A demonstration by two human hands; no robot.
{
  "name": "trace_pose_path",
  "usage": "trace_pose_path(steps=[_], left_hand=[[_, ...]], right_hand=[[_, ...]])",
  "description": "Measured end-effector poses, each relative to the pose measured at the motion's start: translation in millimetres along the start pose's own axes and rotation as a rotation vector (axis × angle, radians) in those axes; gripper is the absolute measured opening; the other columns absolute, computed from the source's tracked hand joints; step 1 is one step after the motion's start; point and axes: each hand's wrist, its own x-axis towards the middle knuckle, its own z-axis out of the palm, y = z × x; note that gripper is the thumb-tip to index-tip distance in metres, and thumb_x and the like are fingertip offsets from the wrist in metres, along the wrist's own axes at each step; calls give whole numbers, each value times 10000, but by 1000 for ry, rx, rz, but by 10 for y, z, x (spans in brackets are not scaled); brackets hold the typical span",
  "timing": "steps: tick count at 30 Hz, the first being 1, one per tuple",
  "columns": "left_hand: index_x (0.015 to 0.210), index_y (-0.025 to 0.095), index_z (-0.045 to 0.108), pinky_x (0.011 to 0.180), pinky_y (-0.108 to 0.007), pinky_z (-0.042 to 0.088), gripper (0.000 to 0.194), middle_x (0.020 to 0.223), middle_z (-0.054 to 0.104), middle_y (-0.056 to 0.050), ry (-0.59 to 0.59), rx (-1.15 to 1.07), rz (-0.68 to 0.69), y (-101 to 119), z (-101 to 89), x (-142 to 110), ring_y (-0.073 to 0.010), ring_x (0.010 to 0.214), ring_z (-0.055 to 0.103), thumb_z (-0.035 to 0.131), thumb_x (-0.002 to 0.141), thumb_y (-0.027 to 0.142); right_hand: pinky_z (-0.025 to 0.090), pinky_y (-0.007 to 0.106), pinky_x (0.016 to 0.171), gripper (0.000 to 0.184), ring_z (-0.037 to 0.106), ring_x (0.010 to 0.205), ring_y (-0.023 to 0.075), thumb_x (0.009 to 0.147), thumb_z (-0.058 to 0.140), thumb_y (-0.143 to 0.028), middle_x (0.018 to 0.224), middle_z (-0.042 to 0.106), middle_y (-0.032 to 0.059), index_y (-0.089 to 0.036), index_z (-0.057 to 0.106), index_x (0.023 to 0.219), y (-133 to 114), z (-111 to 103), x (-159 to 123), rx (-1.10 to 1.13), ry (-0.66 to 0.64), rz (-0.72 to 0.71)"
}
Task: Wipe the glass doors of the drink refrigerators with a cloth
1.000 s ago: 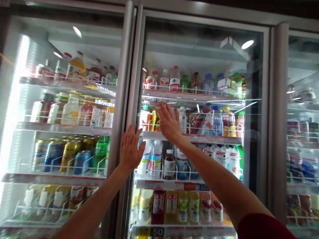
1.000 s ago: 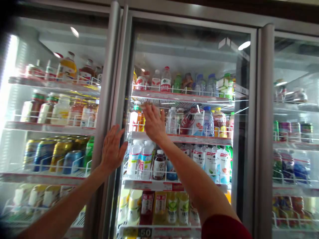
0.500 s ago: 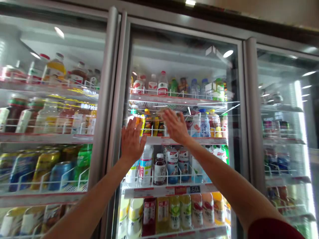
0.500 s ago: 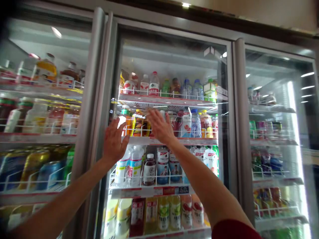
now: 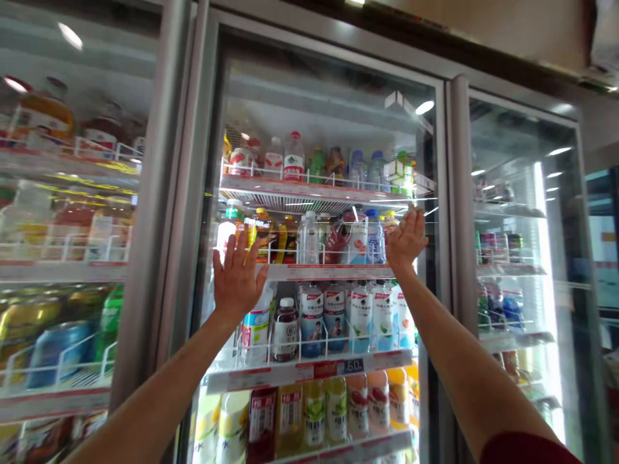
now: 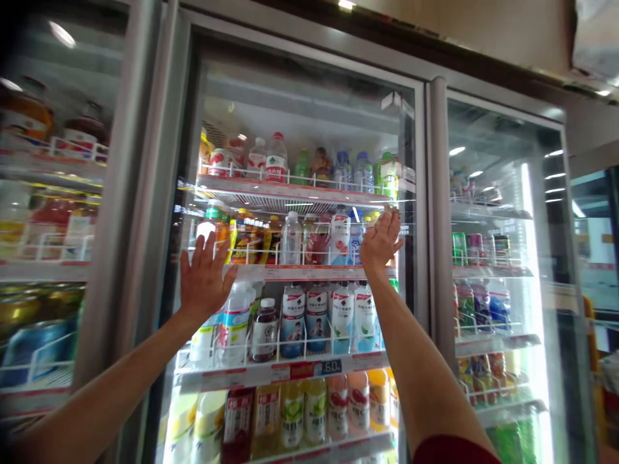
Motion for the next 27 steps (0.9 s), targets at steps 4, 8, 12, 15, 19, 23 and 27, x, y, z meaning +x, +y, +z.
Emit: trace_pose_path(steps=[4,8,12,15,19,23,27], left_hand=[[1392,253,270,1102,-532,89,559,1485,205,-85,-14,31,-8,4,15,-3,-265,1380,142,428,868,365],[1403,254,236,1105,-529,93,578,1494,179,-74,-17,62,2,7,31,-4,-266,1380,140,419,871,387],[1410,257,219,1111,-525,91,585,1491,188,-69,-4,64,-1,19,46,-10,-266,1379,143,410,872,385],[1404,251,245,1111,-527,93,574,1486,205,-73,0,65,-10,29,50,-21,-272,1376,155,404,872,398],[1398,243,266,1112,-523,98,564,1482,213,-82,-5,55,-16,21,47,-24,-275,1375,161,392,876,414],[1397,256,263,1115,-522,82,560,1484,208,-69,-7,35,-27,9,49,-14,-271,1376,158,386,877,420],[1404,273,232,1116,-510,76,572,1488,190,-68,1,20,-1,108,64,-173,-265,1378,145,415,874,386]], right_hand=[[209,540,1072,532,259,1352,221,852,316,-238,1444,328,80,-241,310,1384,128,-36,-137,63,-105,-369],[216,593,1041,531,321,1318,245,839,322,-239,1434,344,96,-227,335,1370,430,-110,-22,-20,-86,-223],[261,609,1000,553,289,1330,291,837,307,-240,1447,297,164,-132,312,1379,560,-130,31,-74,-33,7],[211,523,1081,533,234,1363,227,855,329,-236,1462,297,91,-200,308,1386,437,-180,-209,0,-189,-417],[170,513,1103,508,269,1351,203,864,341,-240,1446,338,49,-263,332,1371,509,-258,-281,-4,-271,-577],[252,601,1015,541,293,1330,300,862,311,-244,1448,296,167,-140,289,1392,641,-246,-223,-91,-56,-46],[206,486,1095,532,213,1373,217,869,343,-226,1455,313,89,-212,284,1397,494,-262,-580,-4,-193,-505]])
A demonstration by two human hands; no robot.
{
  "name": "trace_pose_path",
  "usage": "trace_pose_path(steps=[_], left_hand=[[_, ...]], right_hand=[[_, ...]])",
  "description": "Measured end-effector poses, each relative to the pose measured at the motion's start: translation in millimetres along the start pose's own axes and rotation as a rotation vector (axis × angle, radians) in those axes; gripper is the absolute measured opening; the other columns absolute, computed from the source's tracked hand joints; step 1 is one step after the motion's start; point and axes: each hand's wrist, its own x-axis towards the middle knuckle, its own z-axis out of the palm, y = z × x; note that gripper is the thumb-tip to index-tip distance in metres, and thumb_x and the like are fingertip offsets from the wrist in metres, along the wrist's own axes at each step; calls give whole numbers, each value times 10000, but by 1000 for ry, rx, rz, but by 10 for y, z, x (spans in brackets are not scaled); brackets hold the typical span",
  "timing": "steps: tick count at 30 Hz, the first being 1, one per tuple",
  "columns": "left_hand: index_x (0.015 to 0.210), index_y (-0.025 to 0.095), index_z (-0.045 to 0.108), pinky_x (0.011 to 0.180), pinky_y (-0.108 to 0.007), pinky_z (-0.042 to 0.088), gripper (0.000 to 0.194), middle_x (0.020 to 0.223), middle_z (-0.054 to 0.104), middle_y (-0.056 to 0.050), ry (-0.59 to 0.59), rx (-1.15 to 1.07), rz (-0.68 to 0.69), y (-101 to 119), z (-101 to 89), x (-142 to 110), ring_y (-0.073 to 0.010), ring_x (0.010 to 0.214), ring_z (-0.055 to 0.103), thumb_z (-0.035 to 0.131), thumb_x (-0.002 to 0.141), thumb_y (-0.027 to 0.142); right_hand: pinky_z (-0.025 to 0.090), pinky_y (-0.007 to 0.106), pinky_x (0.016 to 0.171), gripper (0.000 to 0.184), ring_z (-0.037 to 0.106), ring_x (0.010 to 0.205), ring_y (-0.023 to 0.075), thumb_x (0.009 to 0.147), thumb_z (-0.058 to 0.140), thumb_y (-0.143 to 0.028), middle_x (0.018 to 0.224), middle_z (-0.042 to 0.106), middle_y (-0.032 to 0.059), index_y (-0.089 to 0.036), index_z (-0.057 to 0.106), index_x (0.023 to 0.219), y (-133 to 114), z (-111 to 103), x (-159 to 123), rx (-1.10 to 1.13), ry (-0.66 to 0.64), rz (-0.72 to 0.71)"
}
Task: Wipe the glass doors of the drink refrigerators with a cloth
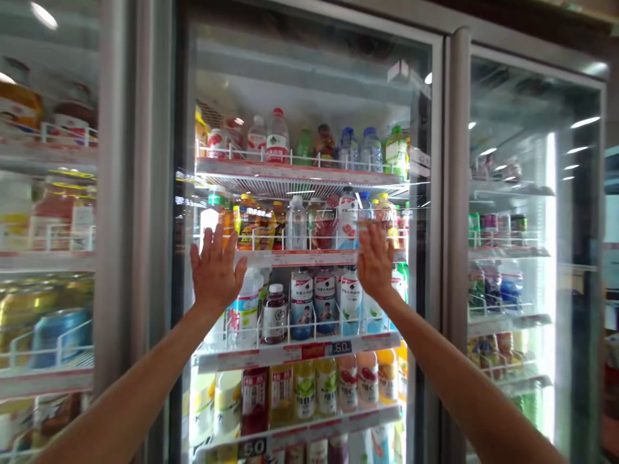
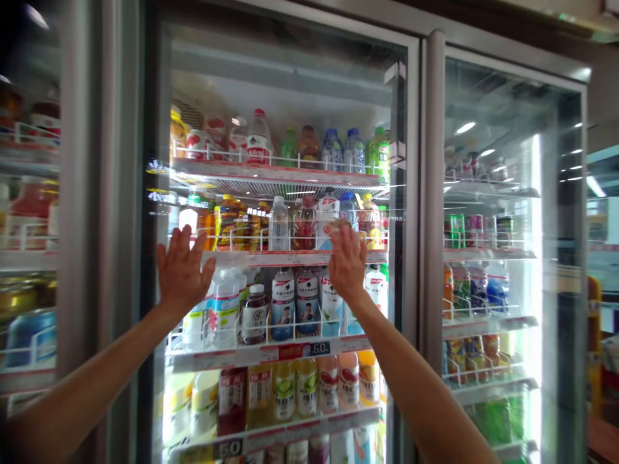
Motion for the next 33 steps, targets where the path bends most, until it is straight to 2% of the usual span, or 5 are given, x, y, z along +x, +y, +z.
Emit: trace_pose_path(steps=[8,13,19,24,33], left_hand=[[1417,282,148,1112,-481,121,684,1475,224,-78,-46,65,180,312,47,-694,-248,1372,177,514,839,300],[1415,290,161,1111,-483,121,701,1479,214,-64,-33,56,172,281,84,-726,-255,1369,189,534,822,312],[1414,291,166,1112,-489,117,703,1488,187,-60,-61,37,156,287,91,-722,-258,1374,167,539,819,318],[1414,286,176,1114,-497,107,691,1490,185,-66,-65,33,163,281,82,-727,-257,1379,147,534,824,316],[1421,283,135,1116,-503,96,688,1510,102,-36,-126,67,86,348,79,-1171,-258,1386,111,501,838,298]], right_hand=[[207,556,1053,574,264,1350,270,873,347,-216,1463,276,141,-205,189,1425,193,11,-470,-53,184,321],[170,502,1101,636,244,1364,220,856,400,-187,1478,271,57,-313,142,1423,64,-52,-1026,40,-37,-117],[232,575,1039,605,220,1366,284,875,353,-200,1477,232,156,-217,129,1436,-6,-33,-1242,-82,129,360],[158,518,1103,637,200,1378,235,851,405,-190,1493,229,52,-287,152,1427,-461,-64,-1404,94,-126,-155],[161,532,1094,629,172,1384,247,842,397,-176,1490,221,103,-234,178,1428,-332,-86,-1651,113,-67,3]])
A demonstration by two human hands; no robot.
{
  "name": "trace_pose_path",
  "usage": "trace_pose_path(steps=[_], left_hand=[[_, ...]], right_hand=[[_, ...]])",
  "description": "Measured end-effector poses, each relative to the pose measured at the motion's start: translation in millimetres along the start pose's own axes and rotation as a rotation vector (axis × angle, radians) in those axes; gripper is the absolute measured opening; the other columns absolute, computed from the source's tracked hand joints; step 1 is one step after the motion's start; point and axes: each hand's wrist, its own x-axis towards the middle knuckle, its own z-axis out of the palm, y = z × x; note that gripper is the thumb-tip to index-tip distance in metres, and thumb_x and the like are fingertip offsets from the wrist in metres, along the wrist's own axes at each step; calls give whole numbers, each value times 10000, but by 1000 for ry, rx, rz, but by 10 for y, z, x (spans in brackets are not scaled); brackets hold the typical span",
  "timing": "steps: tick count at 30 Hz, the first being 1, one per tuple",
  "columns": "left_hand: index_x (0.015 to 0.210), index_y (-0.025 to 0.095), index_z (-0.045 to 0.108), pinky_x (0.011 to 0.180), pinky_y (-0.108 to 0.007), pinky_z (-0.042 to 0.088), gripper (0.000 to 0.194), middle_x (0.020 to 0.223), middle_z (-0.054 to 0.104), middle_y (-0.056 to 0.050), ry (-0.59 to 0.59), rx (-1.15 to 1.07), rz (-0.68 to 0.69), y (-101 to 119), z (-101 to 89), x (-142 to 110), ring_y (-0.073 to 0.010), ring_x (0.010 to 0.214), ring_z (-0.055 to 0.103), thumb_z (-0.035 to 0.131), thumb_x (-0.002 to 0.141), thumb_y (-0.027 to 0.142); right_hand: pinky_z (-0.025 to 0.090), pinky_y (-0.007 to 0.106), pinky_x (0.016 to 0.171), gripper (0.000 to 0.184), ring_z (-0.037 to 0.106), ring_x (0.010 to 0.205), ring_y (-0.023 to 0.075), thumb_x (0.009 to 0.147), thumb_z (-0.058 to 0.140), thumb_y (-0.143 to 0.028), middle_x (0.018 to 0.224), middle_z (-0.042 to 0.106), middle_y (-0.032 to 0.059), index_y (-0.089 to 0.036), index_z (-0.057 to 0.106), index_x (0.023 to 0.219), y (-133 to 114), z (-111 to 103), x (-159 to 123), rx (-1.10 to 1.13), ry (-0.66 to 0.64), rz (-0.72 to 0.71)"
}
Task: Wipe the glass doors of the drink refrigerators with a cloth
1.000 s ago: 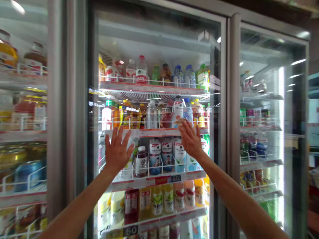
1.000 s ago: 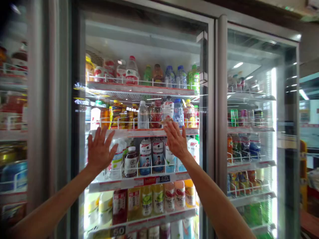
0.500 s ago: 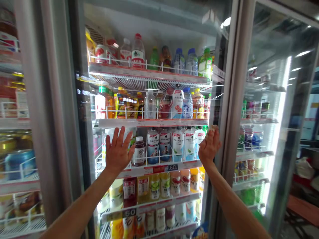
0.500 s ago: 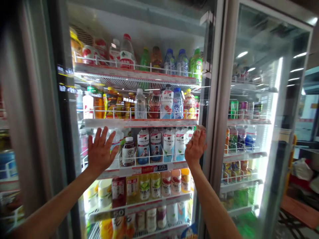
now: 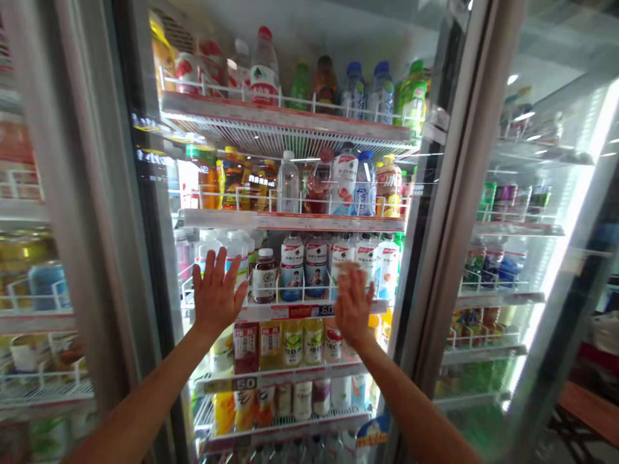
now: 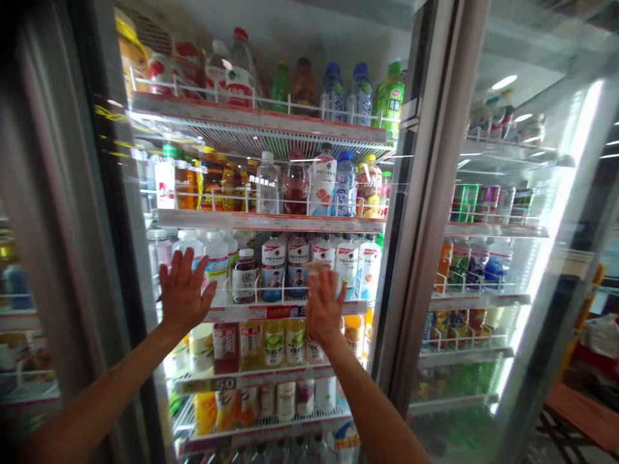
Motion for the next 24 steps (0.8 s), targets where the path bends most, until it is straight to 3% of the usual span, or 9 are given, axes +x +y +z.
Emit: trace_pose_path(steps=[2,3,6,8,12,14,19,21,24], left_hand=[[1421,276,146,1118,-500,95,680,1509,107,-38,6,7,-6,9,13,-49,-261,1385,115,495,838,298],[1421,274,153,1119,-498,96,675,1508,116,-40,10,12,-8,10,19,-61,-262,1384,122,494,838,296],[1418,280,165,1119,-495,101,663,1504,136,-41,14,21,-24,8,33,-73,-262,1380,140,486,839,289],[1417,286,166,1121,-491,97,659,1505,136,-37,17,20,-32,12,42,-73,-260,1381,139,482,839,289],[1416,288,171,1128,-476,84,651,1505,135,-36,19,6,-40,22,48,-82,-252,1383,127,477,842,290],[1417,287,164,1127,-474,92,649,1505,135,-39,10,0,-31,1,28,-111,-251,1383,127,470,845,296],[1416,309,153,1117,-486,124,647,1504,143,-37,-64,1,-10,-182,-143,-274,-258,1376,159,470,853,305],[1413,325,153,1111,-493,139,641,1509,121,-28,-91,6,-46,-276,-233,-341,-263,1375,159,470,856,308],[1413,326,148,1106,-499,147,642,1509,117,-44,-127,-5,-83,-385,-336,-421,-259,1379,142,469,857,310]], right_hand=[[126,510,1113,631,216,1373,231,831,426,-184,1481,260,72,-266,210,1418,5,-10,-76,52,-72,-185],[115,517,1113,624,231,1368,233,831,430,-186,1479,264,72,-268,224,1414,59,-19,-94,43,-54,-180],[132,577,1080,600,213,1369,277,842,410,-177,1488,215,124,-228,235,1414,279,-36,-115,-52,120,109],[149,585,1070,601,175,1377,294,845,401,-166,1492,188,144,-200,225,1419,288,-29,-159,-54,153,204],[87,505,1124,566,194,1380,227,835,445,-193,1451,327,70,-242,313,1384,-13,-16,-223,119,-77,-198],[44,480,1135,536,217,1374,191,839,444,-209,1427,376,41,-269,346,1363,-75,-17,-108,137,-104,-295],[56,540,1106,575,119,1395,239,841,408,-170,1479,239,134,-179,274,1400,-87,10,220,3,74,86],[58,530,1114,572,121,1396,224,832,423,-159,1469,276,110,-201,300,1389,-284,33,154,49,-21,-114],[18,471,1141,509,161,1388,161,833,447,-170,1444,347,14,-277,395,1328,-672,81,61,163,-184,-613]])
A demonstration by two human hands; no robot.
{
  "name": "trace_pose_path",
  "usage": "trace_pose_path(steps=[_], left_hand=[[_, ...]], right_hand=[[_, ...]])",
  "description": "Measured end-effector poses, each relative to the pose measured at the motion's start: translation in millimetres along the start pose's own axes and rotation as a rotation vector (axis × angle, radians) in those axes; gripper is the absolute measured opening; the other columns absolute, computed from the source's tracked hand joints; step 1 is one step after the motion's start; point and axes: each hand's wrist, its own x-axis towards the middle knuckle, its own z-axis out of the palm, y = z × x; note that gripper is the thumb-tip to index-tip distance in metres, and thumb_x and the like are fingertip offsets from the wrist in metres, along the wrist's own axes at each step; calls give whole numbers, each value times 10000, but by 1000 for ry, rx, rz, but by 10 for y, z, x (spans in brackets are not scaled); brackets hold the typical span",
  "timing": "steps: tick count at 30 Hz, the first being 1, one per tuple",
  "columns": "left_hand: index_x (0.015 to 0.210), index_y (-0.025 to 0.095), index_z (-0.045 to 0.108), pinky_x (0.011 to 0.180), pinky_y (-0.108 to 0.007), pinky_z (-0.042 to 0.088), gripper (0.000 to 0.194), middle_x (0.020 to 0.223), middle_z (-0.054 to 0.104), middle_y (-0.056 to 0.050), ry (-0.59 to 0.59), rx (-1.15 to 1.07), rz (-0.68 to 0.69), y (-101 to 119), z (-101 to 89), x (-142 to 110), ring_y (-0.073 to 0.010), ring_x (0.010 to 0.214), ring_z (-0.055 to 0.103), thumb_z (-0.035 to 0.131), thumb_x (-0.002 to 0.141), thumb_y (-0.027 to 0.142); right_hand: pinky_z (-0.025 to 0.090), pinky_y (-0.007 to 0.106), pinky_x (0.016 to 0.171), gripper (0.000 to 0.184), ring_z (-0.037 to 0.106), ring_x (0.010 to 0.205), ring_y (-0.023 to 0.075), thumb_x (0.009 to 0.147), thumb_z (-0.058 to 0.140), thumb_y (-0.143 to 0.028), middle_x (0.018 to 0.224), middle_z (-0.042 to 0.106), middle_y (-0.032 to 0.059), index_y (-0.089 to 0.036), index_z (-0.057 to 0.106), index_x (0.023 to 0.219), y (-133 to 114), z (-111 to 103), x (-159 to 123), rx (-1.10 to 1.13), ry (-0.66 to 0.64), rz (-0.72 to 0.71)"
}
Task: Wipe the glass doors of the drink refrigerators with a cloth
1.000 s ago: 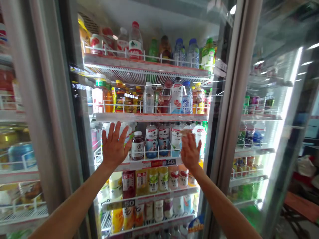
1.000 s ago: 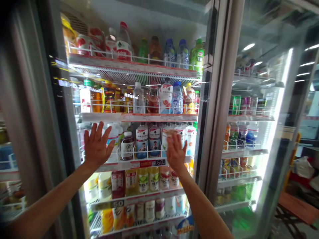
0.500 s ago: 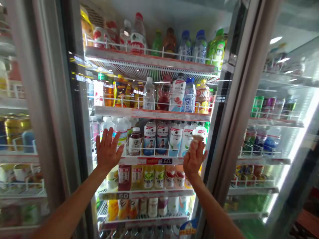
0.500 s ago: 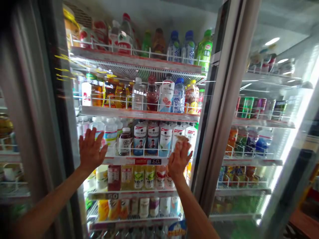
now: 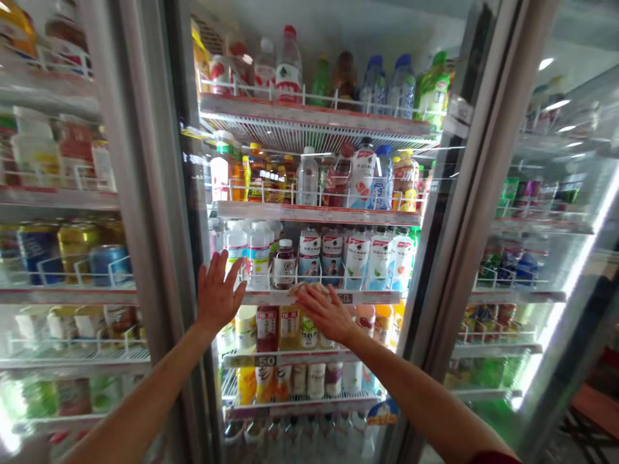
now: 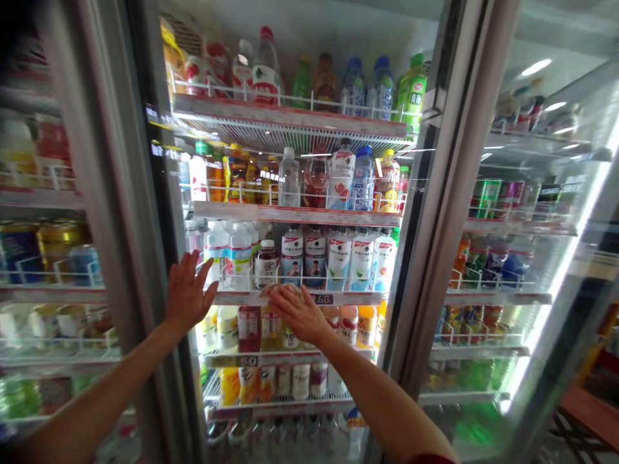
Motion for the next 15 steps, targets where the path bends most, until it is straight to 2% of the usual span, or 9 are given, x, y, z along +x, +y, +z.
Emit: trace_pose_path(steps=[1,2,5,6,8,11,12,13,15], left_hand=[[1414,316,151,1106,-499,145,640,1507,127,-57,-7,-12,-9,-26,-20,-26,-258,1380,135,467,857,307],[1415,303,158,1107,-499,142,636,1503,139,-70,-11,-27,-21,-46,-34,-52,-259,1381,129,465,858,302],[1416,281,173,1107,-503,143,623,1496,160,-91,-18,-71,-53,-85,-59,-133,-261,1381,125,455,861,289],[1416,277,177,1106,-504,147,620,1495,164,-94,-20,-79,-56,-94,-65,-159,-260,1381,126,454,862,286],[1416,269,180,1102,-503,158,614,1494,170,-101,-22,-86,-60,-113,-82,-203,-257,1382,126,451,865,282],[1416,249,183,1097,-493,178,600,1489,185,-113,-21,-85,-68,-150,-124,-241,-253,1381,135,436,873,279],[1415,242,188,1097,-489,181,592,1488,187,-116,-18,-87,-73,-164,-141,-247,-253,1381,137,430,876,279],[1413,237,197,1097,-485,181,584,1488,187,-118,-12,-91,-81,-177,-161,-250,-253,1381,138,426,877,282],[1408,232,214,1100,-476,186,574,1490,182,-116,9,-107,-96,-198,-205,-254,-255,1381,136,425,877,288]], right_hand=[[0,461,1144,491,157,1388,150,836,447,-173,1437,360,-2,-283,415,1313,-63,25,87,16,-21,-67],[-18,463,1142,483,145,1391,147,838,444,-173,1431,370,-1,-274,418,1310,-92,44,190,18,-21,-52],[-45,515,1124,502,100,1400,188,835,441,-181,1418,389,56,-220,392,1333,-99,94,497,-31,58,263],[-44,522,1122,503,93,1401,198,834,443,-188,1420,385,64,-213,392,1334,-126,118,570,-43,74,314],[-43,507,1131,478,92,1401,196,840,445,-209,1438,358,37,-224,416,1317,-244,177,655,-36,61,210],[-50,466,1146,447,104,1398,174,851,443,-237,1463,306,-21,-246,436,1298,-443,247,756,18,-1,-92],[-54,467,1145,458,103,1398,172,852,438,-234,1468,294,-21,-243,421,1310,-474,257,817,28,-8,-106],[-56,478,1141,482,99,1399,178,849,434,-225,1472,285,-10,-235,395,1329,-487,262,893,34,-14,-61],[-50,518,1128,544,91,1401,201,834,432,-202,1478,267,31,-213,333,1369,-495,271,1056,42,-18,115]])
